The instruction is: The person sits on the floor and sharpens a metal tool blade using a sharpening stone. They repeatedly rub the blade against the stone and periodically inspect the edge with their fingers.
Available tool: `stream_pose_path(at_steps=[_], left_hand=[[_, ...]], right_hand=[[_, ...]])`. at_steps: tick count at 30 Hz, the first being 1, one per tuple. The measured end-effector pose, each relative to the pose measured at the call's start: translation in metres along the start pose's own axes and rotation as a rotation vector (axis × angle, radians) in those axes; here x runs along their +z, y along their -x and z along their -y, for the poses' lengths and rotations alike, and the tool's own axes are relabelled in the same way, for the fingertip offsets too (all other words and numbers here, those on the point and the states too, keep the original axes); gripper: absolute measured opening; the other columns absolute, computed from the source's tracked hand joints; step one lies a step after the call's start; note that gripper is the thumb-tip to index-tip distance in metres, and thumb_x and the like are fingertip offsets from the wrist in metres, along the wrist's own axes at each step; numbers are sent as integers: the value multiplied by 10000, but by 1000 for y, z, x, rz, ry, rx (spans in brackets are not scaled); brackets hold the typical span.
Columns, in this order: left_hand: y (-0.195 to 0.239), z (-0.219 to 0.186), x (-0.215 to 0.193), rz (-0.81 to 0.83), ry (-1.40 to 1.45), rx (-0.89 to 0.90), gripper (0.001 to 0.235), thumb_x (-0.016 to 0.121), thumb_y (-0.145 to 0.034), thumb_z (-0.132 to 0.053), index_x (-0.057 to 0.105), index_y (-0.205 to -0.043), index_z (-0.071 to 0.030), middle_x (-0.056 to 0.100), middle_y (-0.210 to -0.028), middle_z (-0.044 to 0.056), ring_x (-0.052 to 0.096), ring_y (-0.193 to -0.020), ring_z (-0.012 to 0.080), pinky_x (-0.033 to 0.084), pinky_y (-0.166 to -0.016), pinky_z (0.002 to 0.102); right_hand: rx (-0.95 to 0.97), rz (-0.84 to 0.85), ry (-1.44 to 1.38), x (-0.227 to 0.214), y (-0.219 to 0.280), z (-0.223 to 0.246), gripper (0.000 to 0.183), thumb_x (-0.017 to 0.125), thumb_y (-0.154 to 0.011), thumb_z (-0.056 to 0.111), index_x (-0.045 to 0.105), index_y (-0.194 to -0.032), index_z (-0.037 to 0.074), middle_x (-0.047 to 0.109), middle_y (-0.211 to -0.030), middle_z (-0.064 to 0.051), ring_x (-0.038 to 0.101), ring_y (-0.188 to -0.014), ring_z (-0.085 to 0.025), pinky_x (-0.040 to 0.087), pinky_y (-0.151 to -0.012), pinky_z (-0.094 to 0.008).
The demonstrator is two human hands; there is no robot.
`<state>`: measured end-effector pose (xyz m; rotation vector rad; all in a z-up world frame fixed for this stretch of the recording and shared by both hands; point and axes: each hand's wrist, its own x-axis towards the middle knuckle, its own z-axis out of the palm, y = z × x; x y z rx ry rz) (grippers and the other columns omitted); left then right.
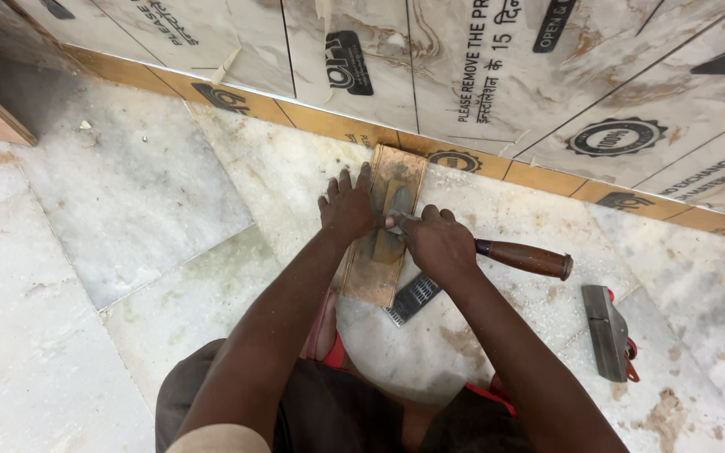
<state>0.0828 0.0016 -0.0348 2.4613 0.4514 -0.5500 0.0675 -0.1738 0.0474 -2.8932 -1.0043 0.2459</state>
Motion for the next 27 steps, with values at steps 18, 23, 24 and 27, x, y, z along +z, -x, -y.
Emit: stream_pose_path(at_steps=[18, 23, 24, 27], left_hand=[[17, 17, 30, 122, -1, 106, 1263, 842, -783, -563, -32, -1643, -263, 25, -1692, 261, 105, -1546, 496, 250, -1168, 679], [6, 10, 28, 38, 76, 93, 1281, 843, -770, -567, -38, -1648, -262, 22, -1700, 265, 111, -1549, 492, 253, -1179, 675], [0, 4, 25, 29, 81, 74, 1286, 846, -762, -563, -40, -1648, -274, 20, -1699, 256, 105, -1550, 487, 240, -1186, 671], [-8, -5, 13, 8, 66, 63, 1286, 847, -756, -559, -43, -1646, -295, 15, -1700, 242, 92, -1553, 482, 218, -1199, 665]], right_hand=[[-54, -14, 117, 16, 34, 5, 412, 625, -898, 180, 695, -1299, 242, 635, -904, -156, 669, -832, -353, 596, -600, -442], [8, -20, 131, 21, 18, -3, 399, 625, -876, 172, 726, -1247, 279, 636, -948, -144, 670, -868, -350, 597, -631, -442], [25, -19, 100, 19, 11, -6, 377, 627, -897, 200, 720, -1256, 267, 635, -940, -151, 670, -856, -354, 596, -632, -444], [40, -33, 60, 12, 1, -8, 334, 628, -948, 248, 713, -1271, 250, 633, -926, -169, 670, -835, -361, 594, -632, -446]])
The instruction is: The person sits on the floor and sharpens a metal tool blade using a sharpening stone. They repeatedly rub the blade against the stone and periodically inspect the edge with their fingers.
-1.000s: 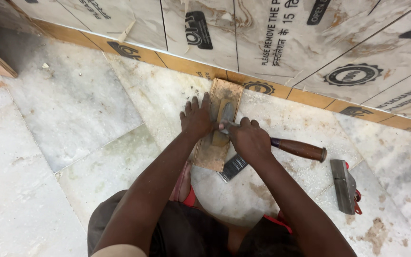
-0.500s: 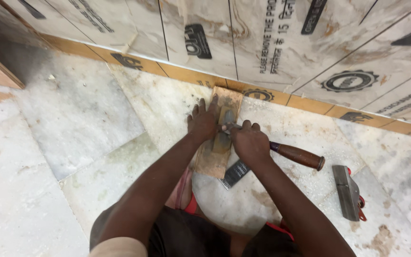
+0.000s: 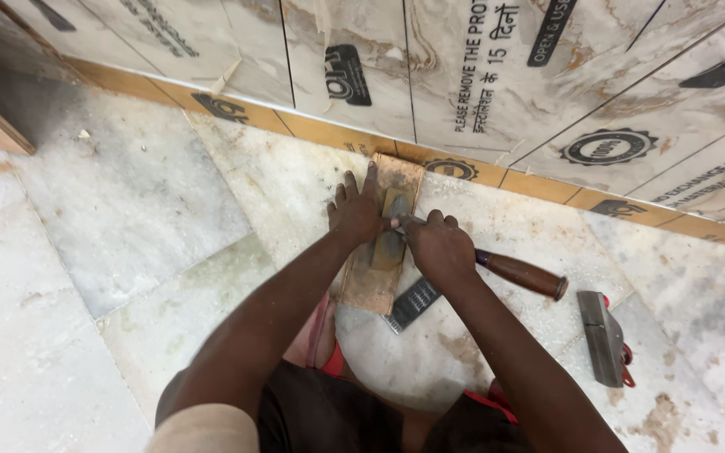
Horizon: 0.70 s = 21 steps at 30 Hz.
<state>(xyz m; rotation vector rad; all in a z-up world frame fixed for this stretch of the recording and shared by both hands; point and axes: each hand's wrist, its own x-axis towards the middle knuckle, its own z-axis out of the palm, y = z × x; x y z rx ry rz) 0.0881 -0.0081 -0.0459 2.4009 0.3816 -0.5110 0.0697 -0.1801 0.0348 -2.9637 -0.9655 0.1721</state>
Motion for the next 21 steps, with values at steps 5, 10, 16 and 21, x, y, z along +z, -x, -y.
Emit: stream_pose_path(at_steps=[5, 10, 16, 21], left_hand=[[41, 26, 17, 190, -30, 27, 1283, 829, -804, -598, -84, -1647, -277, -27, -1691, 285, 61, -1548, 505, 213, -1194, 664], [8, 8, 11, 19, 34, 12, 1270, 837, -779, -543, -57, -1649, -308, -4, -1698, 254, 88, -1554, 489, 213, -1203, 656], [9, 10, 8, 52, -9, 3, 1284, 842, -789, -535, -85, -1644, -293, -27, -1691, 276, 76, -1549, 503, 222, -1191, 661], [28, 34, 29, 134, 58, -22, 1309, 864, -770, -532, -91, -1637, -315, -48, -1693, 269, 64, -1558, 487, 210, -1198, 661]], right_hand=[[-86, 72, 14, 8, 44, 14, 396, 625, -911, 209, 696, -1301, 208, 635, -904, -172, 673, -808, -352, 595, -590, -428], [-14, 13, 37, 10, 9, 2, 370, 605, -909, 157, 718, -1257, 215, 635, -917, -174, 672, -830, -365, 599, -599, -441], [-52, 18, 56, 5, 13, 5, 316, 610, -905, 169, 726, -1198, 186, 631, -934, -176, 671, -849, -367, 599, -626, -455], [-50, 48, 48, 11, 38, 18, 445, 601, -851, 119, 698, -1279, 191, 624, -922, -188, 668, -816, -380, 598, -586, -451]])
